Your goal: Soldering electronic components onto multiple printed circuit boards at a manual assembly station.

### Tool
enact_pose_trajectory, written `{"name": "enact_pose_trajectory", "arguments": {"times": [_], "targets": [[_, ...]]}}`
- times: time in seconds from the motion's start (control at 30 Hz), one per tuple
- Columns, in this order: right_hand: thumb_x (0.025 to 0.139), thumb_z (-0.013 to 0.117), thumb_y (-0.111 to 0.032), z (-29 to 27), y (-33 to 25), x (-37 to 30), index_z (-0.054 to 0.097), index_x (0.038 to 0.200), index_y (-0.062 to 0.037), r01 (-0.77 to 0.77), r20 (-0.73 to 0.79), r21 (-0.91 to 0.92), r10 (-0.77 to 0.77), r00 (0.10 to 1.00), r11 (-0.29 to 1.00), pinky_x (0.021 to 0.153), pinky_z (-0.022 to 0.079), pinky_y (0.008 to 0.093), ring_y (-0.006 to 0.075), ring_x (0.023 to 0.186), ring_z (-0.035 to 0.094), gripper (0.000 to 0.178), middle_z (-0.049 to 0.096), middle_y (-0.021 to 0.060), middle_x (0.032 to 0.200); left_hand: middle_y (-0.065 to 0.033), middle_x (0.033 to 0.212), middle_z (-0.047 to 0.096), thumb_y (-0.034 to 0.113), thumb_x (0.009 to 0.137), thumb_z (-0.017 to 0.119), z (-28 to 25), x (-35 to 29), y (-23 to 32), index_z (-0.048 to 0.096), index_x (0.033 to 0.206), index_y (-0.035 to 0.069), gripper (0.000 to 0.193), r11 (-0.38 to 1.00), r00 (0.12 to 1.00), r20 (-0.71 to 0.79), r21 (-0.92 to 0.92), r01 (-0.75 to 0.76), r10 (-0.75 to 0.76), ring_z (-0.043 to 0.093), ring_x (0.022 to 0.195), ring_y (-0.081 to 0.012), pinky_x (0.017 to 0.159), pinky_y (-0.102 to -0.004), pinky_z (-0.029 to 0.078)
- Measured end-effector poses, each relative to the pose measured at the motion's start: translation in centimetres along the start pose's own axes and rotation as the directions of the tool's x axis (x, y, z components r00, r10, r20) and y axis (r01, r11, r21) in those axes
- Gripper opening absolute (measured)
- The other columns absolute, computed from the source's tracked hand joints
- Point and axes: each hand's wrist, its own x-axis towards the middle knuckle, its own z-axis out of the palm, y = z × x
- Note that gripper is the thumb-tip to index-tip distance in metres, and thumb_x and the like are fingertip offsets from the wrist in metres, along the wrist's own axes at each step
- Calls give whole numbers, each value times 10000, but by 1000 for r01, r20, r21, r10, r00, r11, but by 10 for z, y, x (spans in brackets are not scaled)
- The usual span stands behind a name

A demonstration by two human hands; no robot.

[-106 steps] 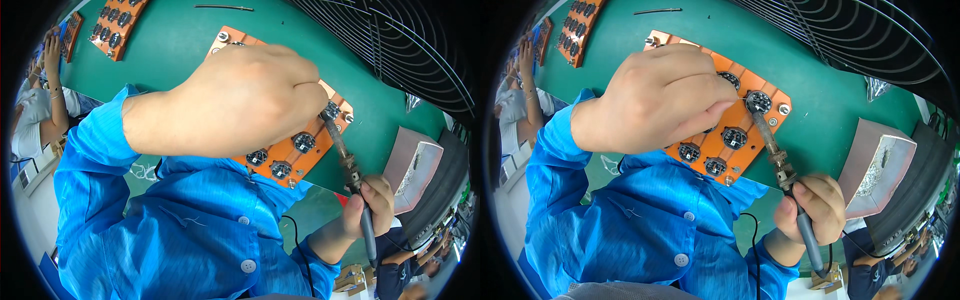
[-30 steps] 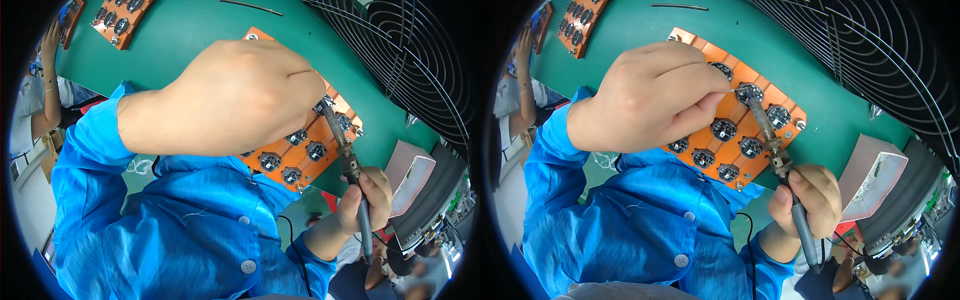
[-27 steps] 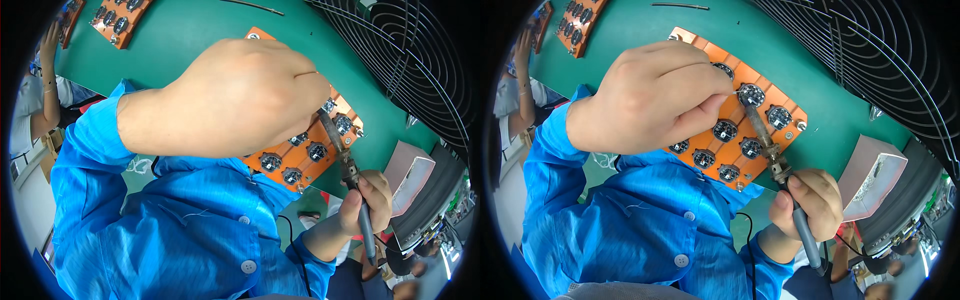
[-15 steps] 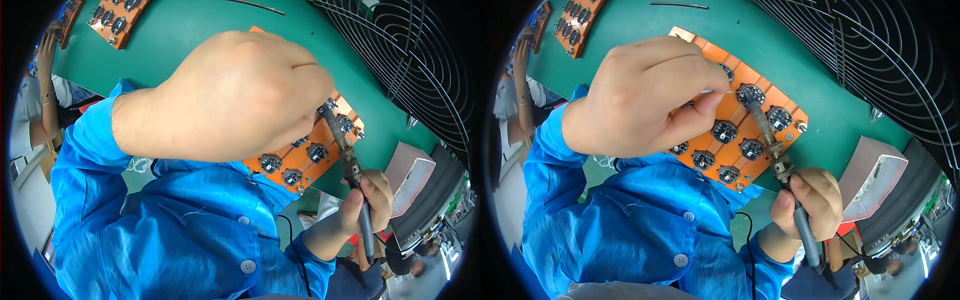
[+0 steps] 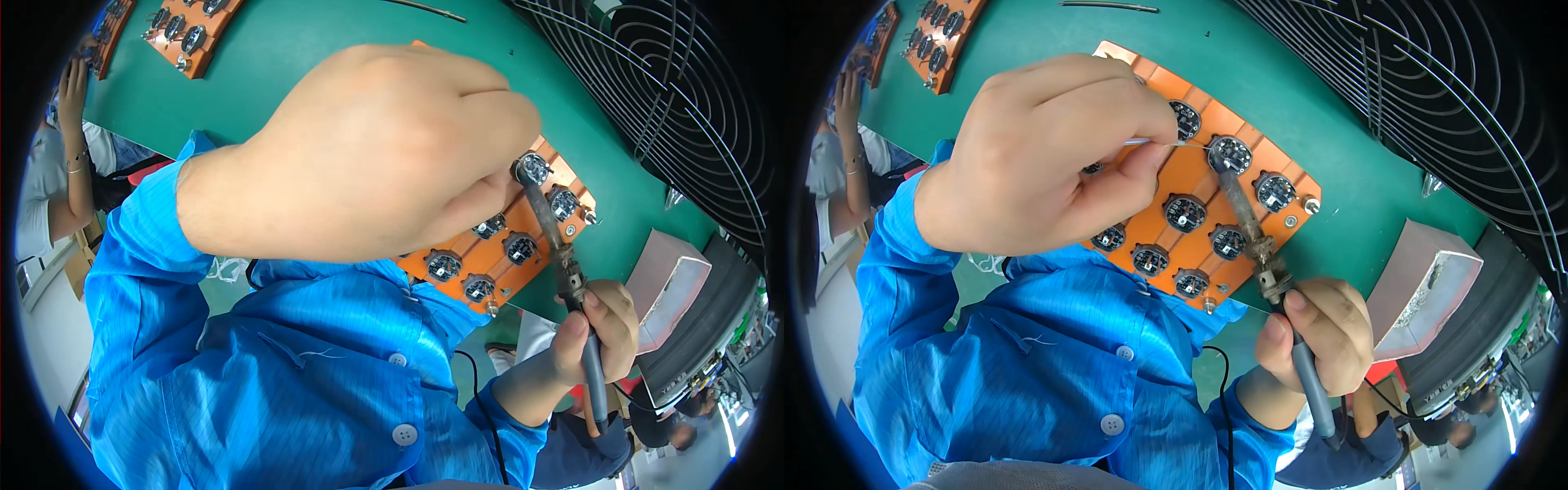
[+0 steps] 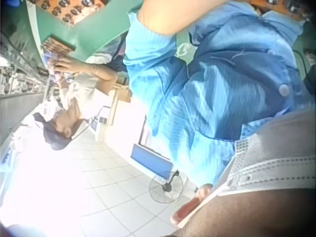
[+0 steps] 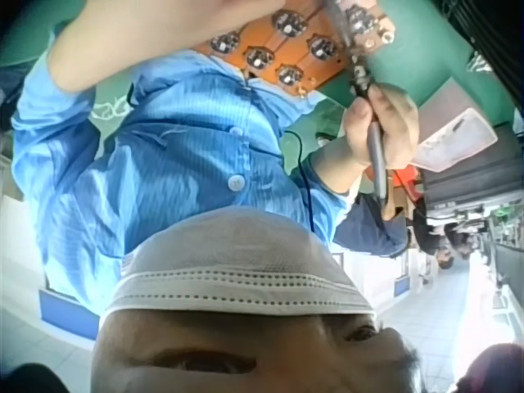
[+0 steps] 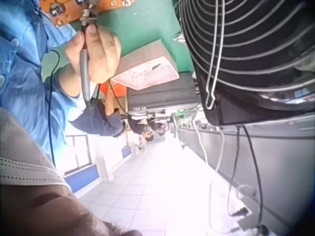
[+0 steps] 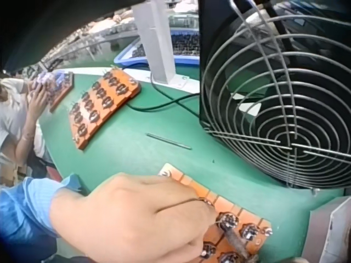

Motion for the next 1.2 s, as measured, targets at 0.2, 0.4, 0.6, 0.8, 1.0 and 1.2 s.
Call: {"name": "enact_pose_trajectory", "arguments": {"times": [0.2,0.4,0.6,0.8,1.0,1.2], "targets": [[885,774,-211,-4,-1,-4,624,914,41,-57,-50,9,58,997,998,557,502,350,267,598,619,294,649,170,765,-49,731,595,-79,791,711,-8,-7,-3,692,935,9,170,996,997,-75,-88,23,-30,530,567,-138,503,-279,419],[917,761,-286,1,-6,-1,607,969,26,-26,-170,68,37,985,997,562,512,353,269,601,621,352,645,157,781,-42,713,586,-84,814,709,-25,-18,-11,710,986,1,192,999,997,-67,-18,30,-31,526,574,-110,503,-264,394],[859,805,-170,23,-4,19,630,918,48,11,-66,64,-7,998,998,547,521,344,268,594,640,286,664,168,744,-41,708,585,-71,800,735,-24,-23,-17,703,993,9,211,1000,995,-96,-19,23,-25,543,569,-128,500,-273,409],[836,789,-113,30,-4,23,641,925,58,4,-56,43,-2,998,999,545,515,342,271,586,624,243,659,170,747,-49,716,588,-63,798,739,-18,-24,-23,692,987,17,210,1000,993,-117,-16,23,-25,567,573,-160,506,-291,438],[837,791,-112,31,-4,24,635,913,59,-10,-48,66,13,999,998,544,511,346,269,587,620,244,650,168,744,-79,757,641,-42,774,756,-12,-22,-27,702,965,33,213,998,993,-113,54,-16,22,625,621,-241,554,-334,510],[842,797,-123,30,-3,24,632,913,60,-3,-64,64,7,998,998,530,504,336,266,581,620,257,646,160,732,-95,803,687,0,765,777,-10,-20,-25,709,965,47,217,993,996,-79,114,-33,42,680,694,-271,605,-358,555]]}}
